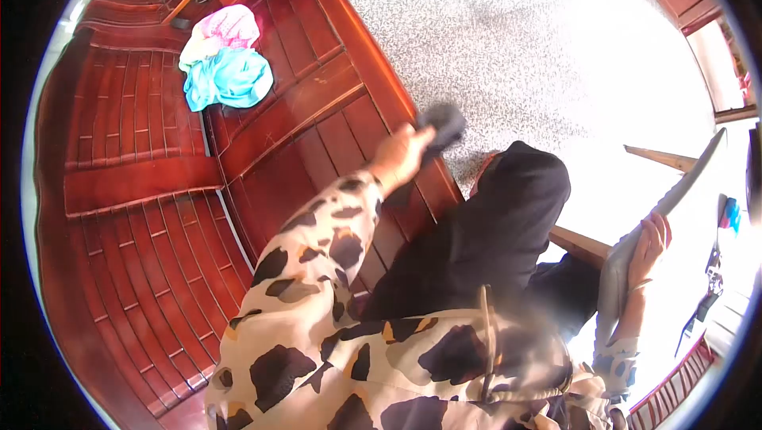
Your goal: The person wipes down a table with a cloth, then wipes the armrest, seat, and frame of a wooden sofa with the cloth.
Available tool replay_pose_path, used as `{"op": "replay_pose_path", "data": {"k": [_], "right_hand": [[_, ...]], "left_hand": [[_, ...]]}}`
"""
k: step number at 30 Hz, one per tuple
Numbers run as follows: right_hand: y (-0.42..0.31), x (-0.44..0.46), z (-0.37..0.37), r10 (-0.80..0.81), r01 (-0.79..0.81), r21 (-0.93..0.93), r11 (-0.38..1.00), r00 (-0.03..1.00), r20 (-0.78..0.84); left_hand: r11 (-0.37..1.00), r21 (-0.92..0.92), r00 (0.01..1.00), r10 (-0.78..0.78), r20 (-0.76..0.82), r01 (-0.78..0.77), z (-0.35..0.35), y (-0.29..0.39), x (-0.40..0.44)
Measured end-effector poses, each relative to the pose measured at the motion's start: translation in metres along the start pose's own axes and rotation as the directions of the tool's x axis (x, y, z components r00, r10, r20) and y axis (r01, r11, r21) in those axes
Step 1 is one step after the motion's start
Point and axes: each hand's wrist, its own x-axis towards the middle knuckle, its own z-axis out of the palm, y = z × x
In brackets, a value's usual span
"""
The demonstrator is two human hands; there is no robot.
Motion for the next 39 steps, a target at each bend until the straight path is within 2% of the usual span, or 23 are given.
{"op": "replay_pose_path", "data": {"k": [1, 2, 3, 6, 8, 10, 12, 13, 15, 17, 18, 20, 22, 23, 26, 27, 29, 31, 32, 33, 35, 37, 39], "right_hand": [[-0.003, 0.001, -0.001, 0.002, -0.002, -0.003, 1.0, 1.0, 0.001], [-0.01, 0.002, -0.005, 0.014, -0.014, 0.006, 1.0, 1.0, 0.015], [-0.012, 0.004, -0.008, 0.026, -0.026, 0.015, 1.0, 0.999, 0.031], [-0.012, 0.004, -0.006, 0.016, -0.016, -0.005, 1.0, 0.999, 0.032], [-0.014, 0.002, -0.008, 0.031, -0.031, -0.001, 1.0, 0.999, 0.035], [-0.016, 0.004, -0.012, 0.025, -0.024, -0.007, 1.0, 0.998, 0.057], [-0.014, 0.002, -0.01, 0.026, -0.025, -0.015, 1.0, 0.998, 0.051], [-0.012, 0.002, -0.008, 0.023, -0.022, -0.025, 0.999, 0.999, 0.042], [-0.008, 0.001, -0.006, 0.036, -0.037, 0.012, 0.999, 0.998, 0.041], [-0.009, 0.001, -0.006, 0.042, -0.044, 0.051, 0.998, 0.998, 0.05], [-0.011, 0.003, -0.006, 0.03, -0.032, 0.052, 0.998, 0.999, 0.041], [-0.007, 0.001, -0.005, 0.02, -0.021, 0.025, 0.999, 0.999, 0.042], [-0.011, 0.002, -0.008, 0.02, -0.021, 0.015, 1.0, 0.998, 0.055], [-0.013, 0.002, -0.009, 0.024, -0.025, 0.004, 1.0, 0.998, 0.064], [-0.003, 0.0, -0.006, -0.001, 0.003, -0.026, 1.0, 0.998, 0.068], [-0.003, 0.0, -0.005, 0.0, 0.002, -0.03, 1.0, 0.998, 0.067], [-0.002, -0.002, -0.005, 0.012, -0.011, -0.015, 1.0, 0.998, 0.064], [-0.005, -0.001, -0.008, 0.017, -0.017, -0.001, 1.0, 0.997, 0.075], [-0.007, 0.001, -0.007, 0.014, -0.015, 0.024, 1.0, 0.997, 0.071], [-0.007, 0.001, -0.007, 0.014, -0.016, 0.025, 1.0, 0.997, 0.072], [-0.008, 0.0, -0.007, 0.032, -0.033, 0.005, 0.999, 0.997, 0.071], [-0.007, 0.001, -0.006, 0.04, -0.04, 0.0, 0.999, 0.997, 0.063], [-0.005, -0.003, -0.006, 0.057, -0.057, -0.007, 0.998, 0.996, 0.07]], "left_hand": [[0.981, -0.12, 0.987, -0.159, -0.036, 0.154, -0.016, -0.012, 0.022], [0.999, 0.053, 0.982, -0.002, -0.188, 0.013, -0.03, -0.029, 0.036], [0.988, 0.133, 0.987, -0.059, -0.152, 0.08, -0.034, -0.068, 0.065], [0.884, 0.094, 0.855, -0.408, -0.32, 0.457, -0.064, -0.141, 0.122], [0.818, 0.164, 0.794, -0.454, -0.404, 0.551, -0.073, -0.171, 0.134], [0.796, 0.351, 0.857, -0.375, -0.354, 0.493, -0.077, -0.205, 0.116], [0.731, 0.379, 0.795, -0.366, -0.484, 0.567, -0.073, -0.211, 0.082], [0.701, 0.28, 0.675, -0.378, -0.633, 0.656, -0.078, -0.178, 0.047], [0.614, 0.253, 0.614, -0.495, -0.614, 0.748, -0.078, -0.194, -0.007], [0.507, 0.226, 0.511, -0.539, -0.669, 0.832, -0.054, -0.267, -0.061], [0.477, 0.237, 0.479, -0.486, -0.731, 0.846, -0.038, -0.323, -0.084], [0.418, 0.42, 0.566, -0.331, -0.755, 0.805, -0.01, -0.388, -0.108], [0.439, 0.755, 0.866, -0.36, -0.349, 0.487, -0.05, -0.324, -0.073], [0.488, 0.828, 0.934, -0.34, -0.112, 0.277, -0.074, -0.284, -0.053], [0.627, 0.685, 0.884, -0.012, -0.467, 0.37, -0.08, -0.257, 0.026], [0.634, 0.7, 0.889, 0.042, -0.456, 0.329, -0.082, -0.25, 0.053], [0.602, 0.785, 0.959, 0.11, -0.263, 0.146, -0.084, -0.24, 0.112], [0.813, 0.433, 0.889, -0.212, -0.405, 0.391, -0.079, -0.191, 0.152], [0.835, 0.228, 0.812, -0.363, -0.457, 0.501, -0.076, -0.167, 0.172], [0.781, 0.177, 0.791, -0.542, -0.284, 0.599, -0.082, -0.133, 0.174], [0.798, 0.192, 0.807, -0.502, -0.312, 0.571, -0.076, -0.097, 0.151], [0.838, 0.265, 0.877, -0.439, -0.193, 0.478, -0.071, -0.09, 0.131], [0.891, 0.283, 0.93, -0.304, -0.208, 0.355, -0.049, -0.07, 0.092]]}}
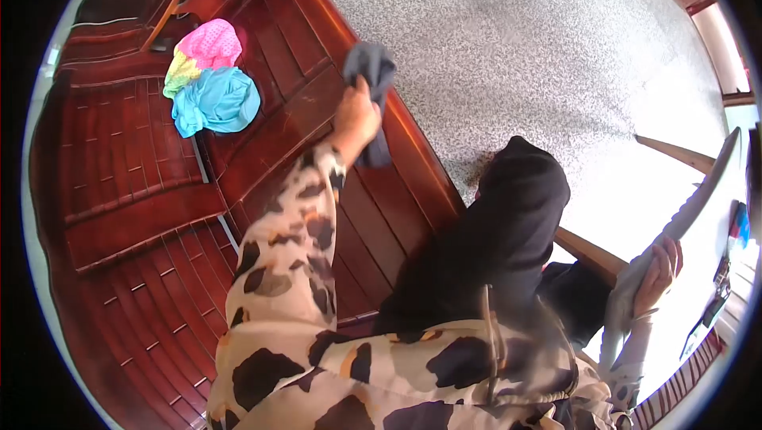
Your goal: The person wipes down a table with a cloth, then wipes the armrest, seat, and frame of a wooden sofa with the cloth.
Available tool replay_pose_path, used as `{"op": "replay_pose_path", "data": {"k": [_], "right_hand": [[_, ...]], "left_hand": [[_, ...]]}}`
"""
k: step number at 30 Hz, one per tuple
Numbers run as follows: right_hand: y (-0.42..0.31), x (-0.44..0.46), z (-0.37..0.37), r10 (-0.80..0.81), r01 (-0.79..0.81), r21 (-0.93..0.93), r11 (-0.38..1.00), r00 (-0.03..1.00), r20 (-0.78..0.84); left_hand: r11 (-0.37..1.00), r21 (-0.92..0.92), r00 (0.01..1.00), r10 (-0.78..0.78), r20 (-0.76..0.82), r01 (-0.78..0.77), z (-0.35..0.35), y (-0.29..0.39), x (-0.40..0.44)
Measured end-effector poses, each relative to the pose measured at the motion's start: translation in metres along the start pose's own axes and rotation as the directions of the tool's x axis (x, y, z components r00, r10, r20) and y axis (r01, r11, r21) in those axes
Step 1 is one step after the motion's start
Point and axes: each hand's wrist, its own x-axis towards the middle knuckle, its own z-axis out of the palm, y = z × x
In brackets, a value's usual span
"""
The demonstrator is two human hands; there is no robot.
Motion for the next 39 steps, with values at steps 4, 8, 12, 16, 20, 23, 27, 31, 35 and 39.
{"op": "replay_pose_path", "data": {"k": [4, 8, 12, 16, 20, 23, 27, 31, 35, 39], "right_hand": [[-0.002, 0.003, -0.001, -0.019, 0.019, 0.017, 1.0, 1.0, 0.002], [-0.008, 0.004, -0.003, 0.008, -0.008, 0.007, 1.0, 1.0, 0.007], [-0.011, 0.004, -0.004, 0.041, -0.041, 0.007, 0.999, 0.999, 0.028], [-0.008, 0.003, -0.005, 0.025, -0.024, -0.015, 1.0, 0.999, 0.038], [-0.01, 0.003, -0.006, 0.005, -0.005, 0.001, 1.0, 0.999, 0.035], [-0.015, 0.005, -0.008, 0.0, 0.0, -0.007, 1.0, 0.999, 0.032], [-0.015, 0.005, -0.009, 0.038, -0.039, 0.02, 0.999, 0.998, 0.047], [-0.015, 0.005, -0.009, 0.03, -0.03, -0.017, 0.999, 0.999, 0.044], [-0.013, 0.005, -0.008, 0.011, -0.01, -0.025, 1.0, 0.999, 0.031], [-0.003, 0.002, -0.001, -0.038, 0.039, 0.005, 0.999, 0.999, -0.015]], "left_hand": [[0.958, -0.164, 0.967, 0.246, 0.061, -0.233, 0.007, 0.042, -0.107], [0.83, -0.378, 0.886, 0.462, 0.05, -0.411, 0.015, 0.063, -0.175], [0.862, -0.24, 0.871, 0.48, 0.105, -0.446, 0.012, 0.052, -0.138], [0.964, 0.019, 0.962, 0.265, -0.058, -0.264, -0.01, 0.028, -0.02], [0.968, 0.237, 0.988, -0.044, -0.146, 0.078, -0.033, 0.005, 0.081], [0.948, 0.256, 0.981, -0.177, -0.075, 0.191, -0.022, -0.007, 0.118], [0.973, 0.146, 0.967, 0.2, -0.154, -0.178, 0.014, 0.011, 0.048], [0.931, -0.038, 0.93, 0.36, -0.07, -0.363, 0.022, 0.058, -0.077], [0.896, -0.184, 0.908, 0.417, 0.037, -0.404, 0.03, 0.084, -0.174], [0.841, -0.138, 0.851, 0.523, -0.044, -0.524, 0.032, 0.072, -0.167]]}}
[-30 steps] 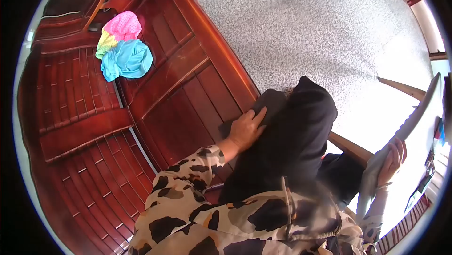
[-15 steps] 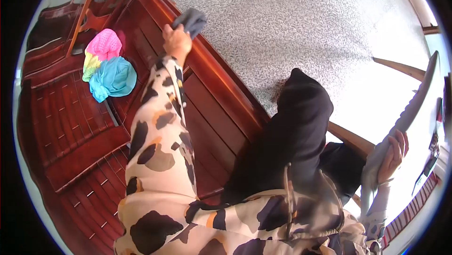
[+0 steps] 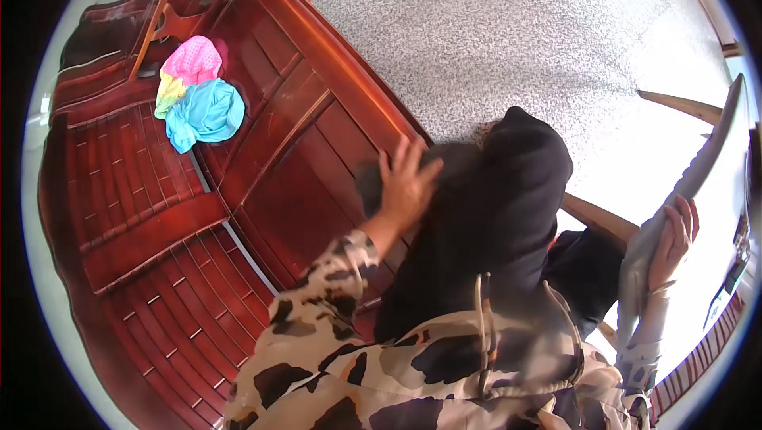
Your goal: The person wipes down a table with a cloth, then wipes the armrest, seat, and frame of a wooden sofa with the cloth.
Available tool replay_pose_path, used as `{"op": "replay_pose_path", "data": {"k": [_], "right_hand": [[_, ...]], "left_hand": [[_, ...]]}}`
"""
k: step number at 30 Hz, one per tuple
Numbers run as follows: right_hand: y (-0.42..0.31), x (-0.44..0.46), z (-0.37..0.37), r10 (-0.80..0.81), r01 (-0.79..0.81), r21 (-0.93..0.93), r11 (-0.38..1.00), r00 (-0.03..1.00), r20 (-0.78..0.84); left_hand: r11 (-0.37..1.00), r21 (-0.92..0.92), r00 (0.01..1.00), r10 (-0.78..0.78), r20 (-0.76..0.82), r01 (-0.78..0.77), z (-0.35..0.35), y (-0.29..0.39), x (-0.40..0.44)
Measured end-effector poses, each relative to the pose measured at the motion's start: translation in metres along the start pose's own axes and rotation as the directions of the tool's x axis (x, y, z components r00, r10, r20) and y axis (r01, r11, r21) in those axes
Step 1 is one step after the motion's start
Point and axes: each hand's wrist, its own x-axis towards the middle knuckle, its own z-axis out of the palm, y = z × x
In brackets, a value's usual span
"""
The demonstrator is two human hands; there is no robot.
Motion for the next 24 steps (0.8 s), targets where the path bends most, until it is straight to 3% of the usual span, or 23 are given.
{"op": "replay_pose_path", "data": {"k": [1, 3, 4, 6, 7, 9, 10, 13, 15, 19, 22, 24], "right_hand": [[0.001, 0.0, 0.0, 0.022, -0.022, 0.005, 1.0, 1.0, 0.015], [0.001, -0.001, -0.003, 0.058, -0.058, 0.0, 0.998, 0.998, 0.033], [-0.001, 0.001, -0.003, 0.051, -0.051, -0.008, 0.999, 0.998, 0.041], [-0.003, 0.002, -0.005, 0.048, -0.048, -0.015, 0.999, 0.998, 0.046], [-0.004, 0.002, -0.006, 0.044, -0.044, -0.008, 0.999, 0.998, 0.044], [-0.004, 0.003, -0.005, 0.034, -0.034, 0.013, 0.999, 0.999, 0.037], [-0.003, 0.003, -0.004, 0.039, -0.04, 0.022, 0.999, 0.999, 0.031], [0.0, 0.002, -0.002, 0.036, -0.036, 0.0, 0.999, 0.999, 0.016], [0.0, 0.002, 0.0, 0.048, -0.048, 0.04, 0.998, 0.999, -0.001], [0.006, 0.002, 0.002, 0.016, -0.016, 0.051, 0.999, 1.0, 0.004], [0.01, 0.001, 0.003, 0.01, -0.009, 0.087, 0.996, 1.0, -0.008], [0.011, 0.0, 0.005, 0.018, -0.017, 0.097, 0.995, 1.0, -0.008]], "left_hand": [[0.994, 0.109, 0.993, 0.036, -0.109, -0.024, -0.002, -0.018, 0.015], [0.984, -0.006, 0.943, -0.171, -0.285, 0.176, -0.007, -0.071, 0.053], [0.963, 0.167, 0.91, -0.134, -0.392, 0.213, -0.026, -0.085, 0.064], [0.836, 0.234, 0.83, -0.377, -0.411, 0.496, -0.037, -0.132, 0.08], [0.803, 0.173, 0.777, -0.458, -0.432, 0.57, -0.038, -0.151, 0.079], [0.861, 0.059, 0.801, -0.442, -0.403, 0.505, -0.039, -0.165, 0.058], [0.865, 0.105, 0.817, -0.416, -0.399, 0.491, -0.037, -0.159, 0.042], [0.901, 0.121, 0.876, -0.362, -0.319, 0.416, -0.031, -0.118, -0.018], [0.929, 0.053, 0.922, -0.356, -0.154, 0.367, -0.024, -0.084, -0.064], [0.962, -0.142, 0.966, -0.246, -0.08, 0.233, -0.007, -0.005, -0.12], [0.968, -0.165, 0.974, -0.207, -0.095, 0.19, -0.004, -0.005, -0.112], [0.996, -0.021, 0.982, -0.087, -0.17, 0.084, -0.008, -0.046, -0.084]]}}
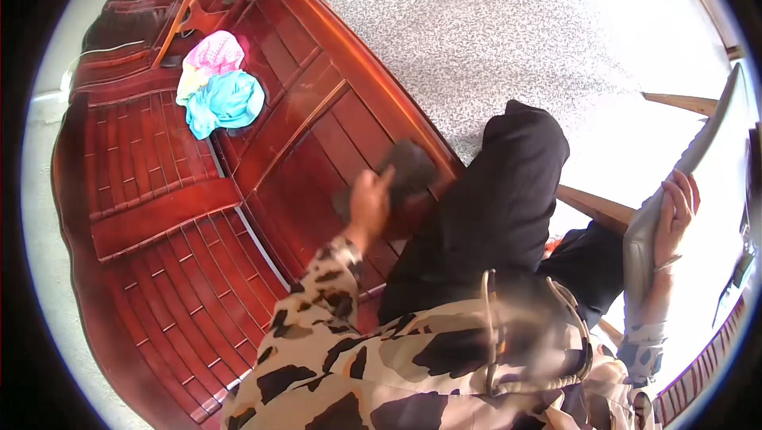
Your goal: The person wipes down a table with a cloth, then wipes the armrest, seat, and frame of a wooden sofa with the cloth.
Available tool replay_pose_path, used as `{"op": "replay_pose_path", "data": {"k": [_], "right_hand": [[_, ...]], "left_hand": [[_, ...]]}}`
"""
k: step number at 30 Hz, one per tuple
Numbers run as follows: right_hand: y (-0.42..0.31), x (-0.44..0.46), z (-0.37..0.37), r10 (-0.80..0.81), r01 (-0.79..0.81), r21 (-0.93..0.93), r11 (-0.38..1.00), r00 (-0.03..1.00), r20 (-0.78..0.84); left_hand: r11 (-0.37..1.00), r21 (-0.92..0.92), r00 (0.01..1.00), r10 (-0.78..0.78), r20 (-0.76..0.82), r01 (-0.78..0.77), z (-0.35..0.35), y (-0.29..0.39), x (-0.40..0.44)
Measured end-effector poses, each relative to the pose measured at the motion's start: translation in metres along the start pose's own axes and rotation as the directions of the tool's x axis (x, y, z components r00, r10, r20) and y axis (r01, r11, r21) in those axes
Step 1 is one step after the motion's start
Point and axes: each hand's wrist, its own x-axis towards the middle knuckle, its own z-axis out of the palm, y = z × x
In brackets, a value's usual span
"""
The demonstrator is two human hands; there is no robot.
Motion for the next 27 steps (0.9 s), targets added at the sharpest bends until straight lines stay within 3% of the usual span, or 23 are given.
{"op": "replay_pose_path", "data": {"k": [2, 3, 5, 7, 11, 13, 17, 21, 24, 26, 27], "right_hand": [[-0.003, 0.0, 0.001, -0.007, 0.007, -0.006, 1.0, 1.0, -0.026], [-0.004, 0.0, 0.001, -0.016, 0.016, -0.006, 1.0, 0.999, -0.049], [-0.005, 0.001, -0.001, -0.002, 0.001, -0.013, 1.0, 1.0, -0.027], [-0.006, -0.001, -0.004, 0.016, -0.016, -0.022, 1.0, 1.0, 0.005], [-0.003, 0.0, -0.002, -0.009, 0.01, -0.074, 0.997, 1.0, 0.008], [-0.003, 0.001, 0.0, -0.018, 0.018, -0.073, 0.997, 1.0, 0.0], [0.002, 0.002, 0.0, -0.05, 0.049, -0.064, 0.997, 0.999, -0.003], [0.009, 0.0, 0.002, -0.073, 0.072, -0.065, 0.995, 0.997, 0.0], [0.007, 0.001, 0.0, -0.05, 0.052, -0.055, 0.997, 0.998, 0.022], [0.002, 0.003, -0.001, -0.037, 0.039, -0.056, 0.998, 0.999, 0.036], [0.001, 0.002, -0.003, -0.015, 0.018, -0.063, 0.998, 0.999, 0.048]], "left_hand": [[0.981, 0.009, 0.978, -0.193, -0.079, 0.195, -0.006, -0.032, 0.043], [0.985, 0.038, 0.97, -0.156, -0.185, 0.166, -0.006, -0.058, 0.064], [0.901, 0.371, 0.965, -0.154, -0.213, 0.226, -0.015, -0.102, 0.106], [0.896, 0.367, 0.947, -0.148, -0.285, 0.251, -0.008, -0.152, 0.133], [0.826, 0.346, 0.896, -0.418, -0.153, 0.445, -0.006, -0.083, 0.164], [0.879, 0.31, 0.928, -0.309, -0.208, 0.362, 0.007, -0.056, 0.142], [0.978, 0.181, 0.995, -0.1, -0.027, 0.103, 0.008, 0.001, 0.056], [0.999, -0.034, 0.986, 0.019, 0.167, -0.014, -0.008, 0.051, -0.032], [0.996, -0.042, 0.979, -0.07, 0.19, 0.08, -0.008, 0.018, -0.049], [0.987, 0.072, 0.988, -0.147, 0.051, 0.143, -0.005, -0.03, -0.044], [0.955, 0.139, 0.965, -0.257, -0.06, 0.263, -0.01, -0.055, -0.038]]}}
